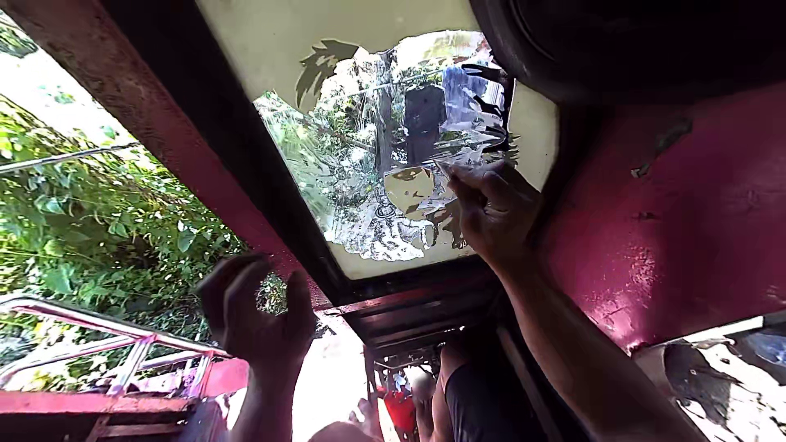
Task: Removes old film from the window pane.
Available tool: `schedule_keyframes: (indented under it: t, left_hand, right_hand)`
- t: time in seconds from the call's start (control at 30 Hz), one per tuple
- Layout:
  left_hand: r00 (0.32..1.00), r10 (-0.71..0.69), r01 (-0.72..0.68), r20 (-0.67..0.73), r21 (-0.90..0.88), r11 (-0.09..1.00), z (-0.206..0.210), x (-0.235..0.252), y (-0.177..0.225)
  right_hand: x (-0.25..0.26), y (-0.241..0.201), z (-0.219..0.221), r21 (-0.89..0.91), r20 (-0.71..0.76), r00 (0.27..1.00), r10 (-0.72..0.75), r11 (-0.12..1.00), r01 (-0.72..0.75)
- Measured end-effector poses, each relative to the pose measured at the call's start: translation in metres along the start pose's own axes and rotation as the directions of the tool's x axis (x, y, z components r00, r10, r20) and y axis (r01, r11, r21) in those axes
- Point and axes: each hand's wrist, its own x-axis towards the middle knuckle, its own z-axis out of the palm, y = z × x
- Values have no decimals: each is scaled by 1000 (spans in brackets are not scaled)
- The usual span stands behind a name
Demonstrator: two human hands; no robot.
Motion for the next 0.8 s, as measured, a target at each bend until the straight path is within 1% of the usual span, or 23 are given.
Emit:
schedule_keyframes:
  t: [0.07, 0.13, 0.17, 0.23, 0.27, 0.3, 0.37, 0.4, 0.5, 0.6, 0.8]
  left_hand:
    - [999, -21, 22, -33, 34, 999, 10, 22, 2]
    - [989, -125, 127, -82, 22, 992, 23, 40, -4]
    - [978, -197, 196, -71, -13, 980, 29, 48, -7]
    - [931, -366, 363, 17, -184, 914, 34, 55, -12]
    - [898, -435, 435, 67, -291, 852, 34, 57, -12]
    - [876, -469, 474, 114, -383, 793, 34, 59, -11]
    - [863, -463, 500, 201, -465, 731, 31, 60, -12]
    - [867, -454, 493, 204, -478, 727, 31, 60, -11]
    - [880, -439, 469, 183, -487, 737, 33, 58, -10]
    - [858, -482, 504, 176, -468, 726, 35, 61, -4]
    - [851, -500, 511, 161, -477, 716, 37, 65, -2]
  right_hand:
    - [-2, 5, -2, 9, 10, 1000, -11, 1000, 11]
    - [-1, 6, -3, 1, 28, 999, -33, 999, 33]
    - [1, 6, -3, -24, 43, 998, -50, 998, 51]
    - [5, 3, -3, -86, 72, 994, -81, 992, 87]
    - [7, 2, -3, -111, 79, 992, -97, 988, 105]
    - [9, 0, -2, -122, 87, 990, -112, 985, 123]
    - [11, -1, -2, -128, 96, 987, -132, 981, 144]
    - [12, 0, -1, -129, 98, 985, -139, 980, 151]
    - [16, 1, 1, -140, 102, 979, -174, 972, 187]
    - [19, 1, 2, -163, 110, 970, -219, 958, 235]
    - [24, -1, 5, -149, 123, 959, -254, 951, 271]
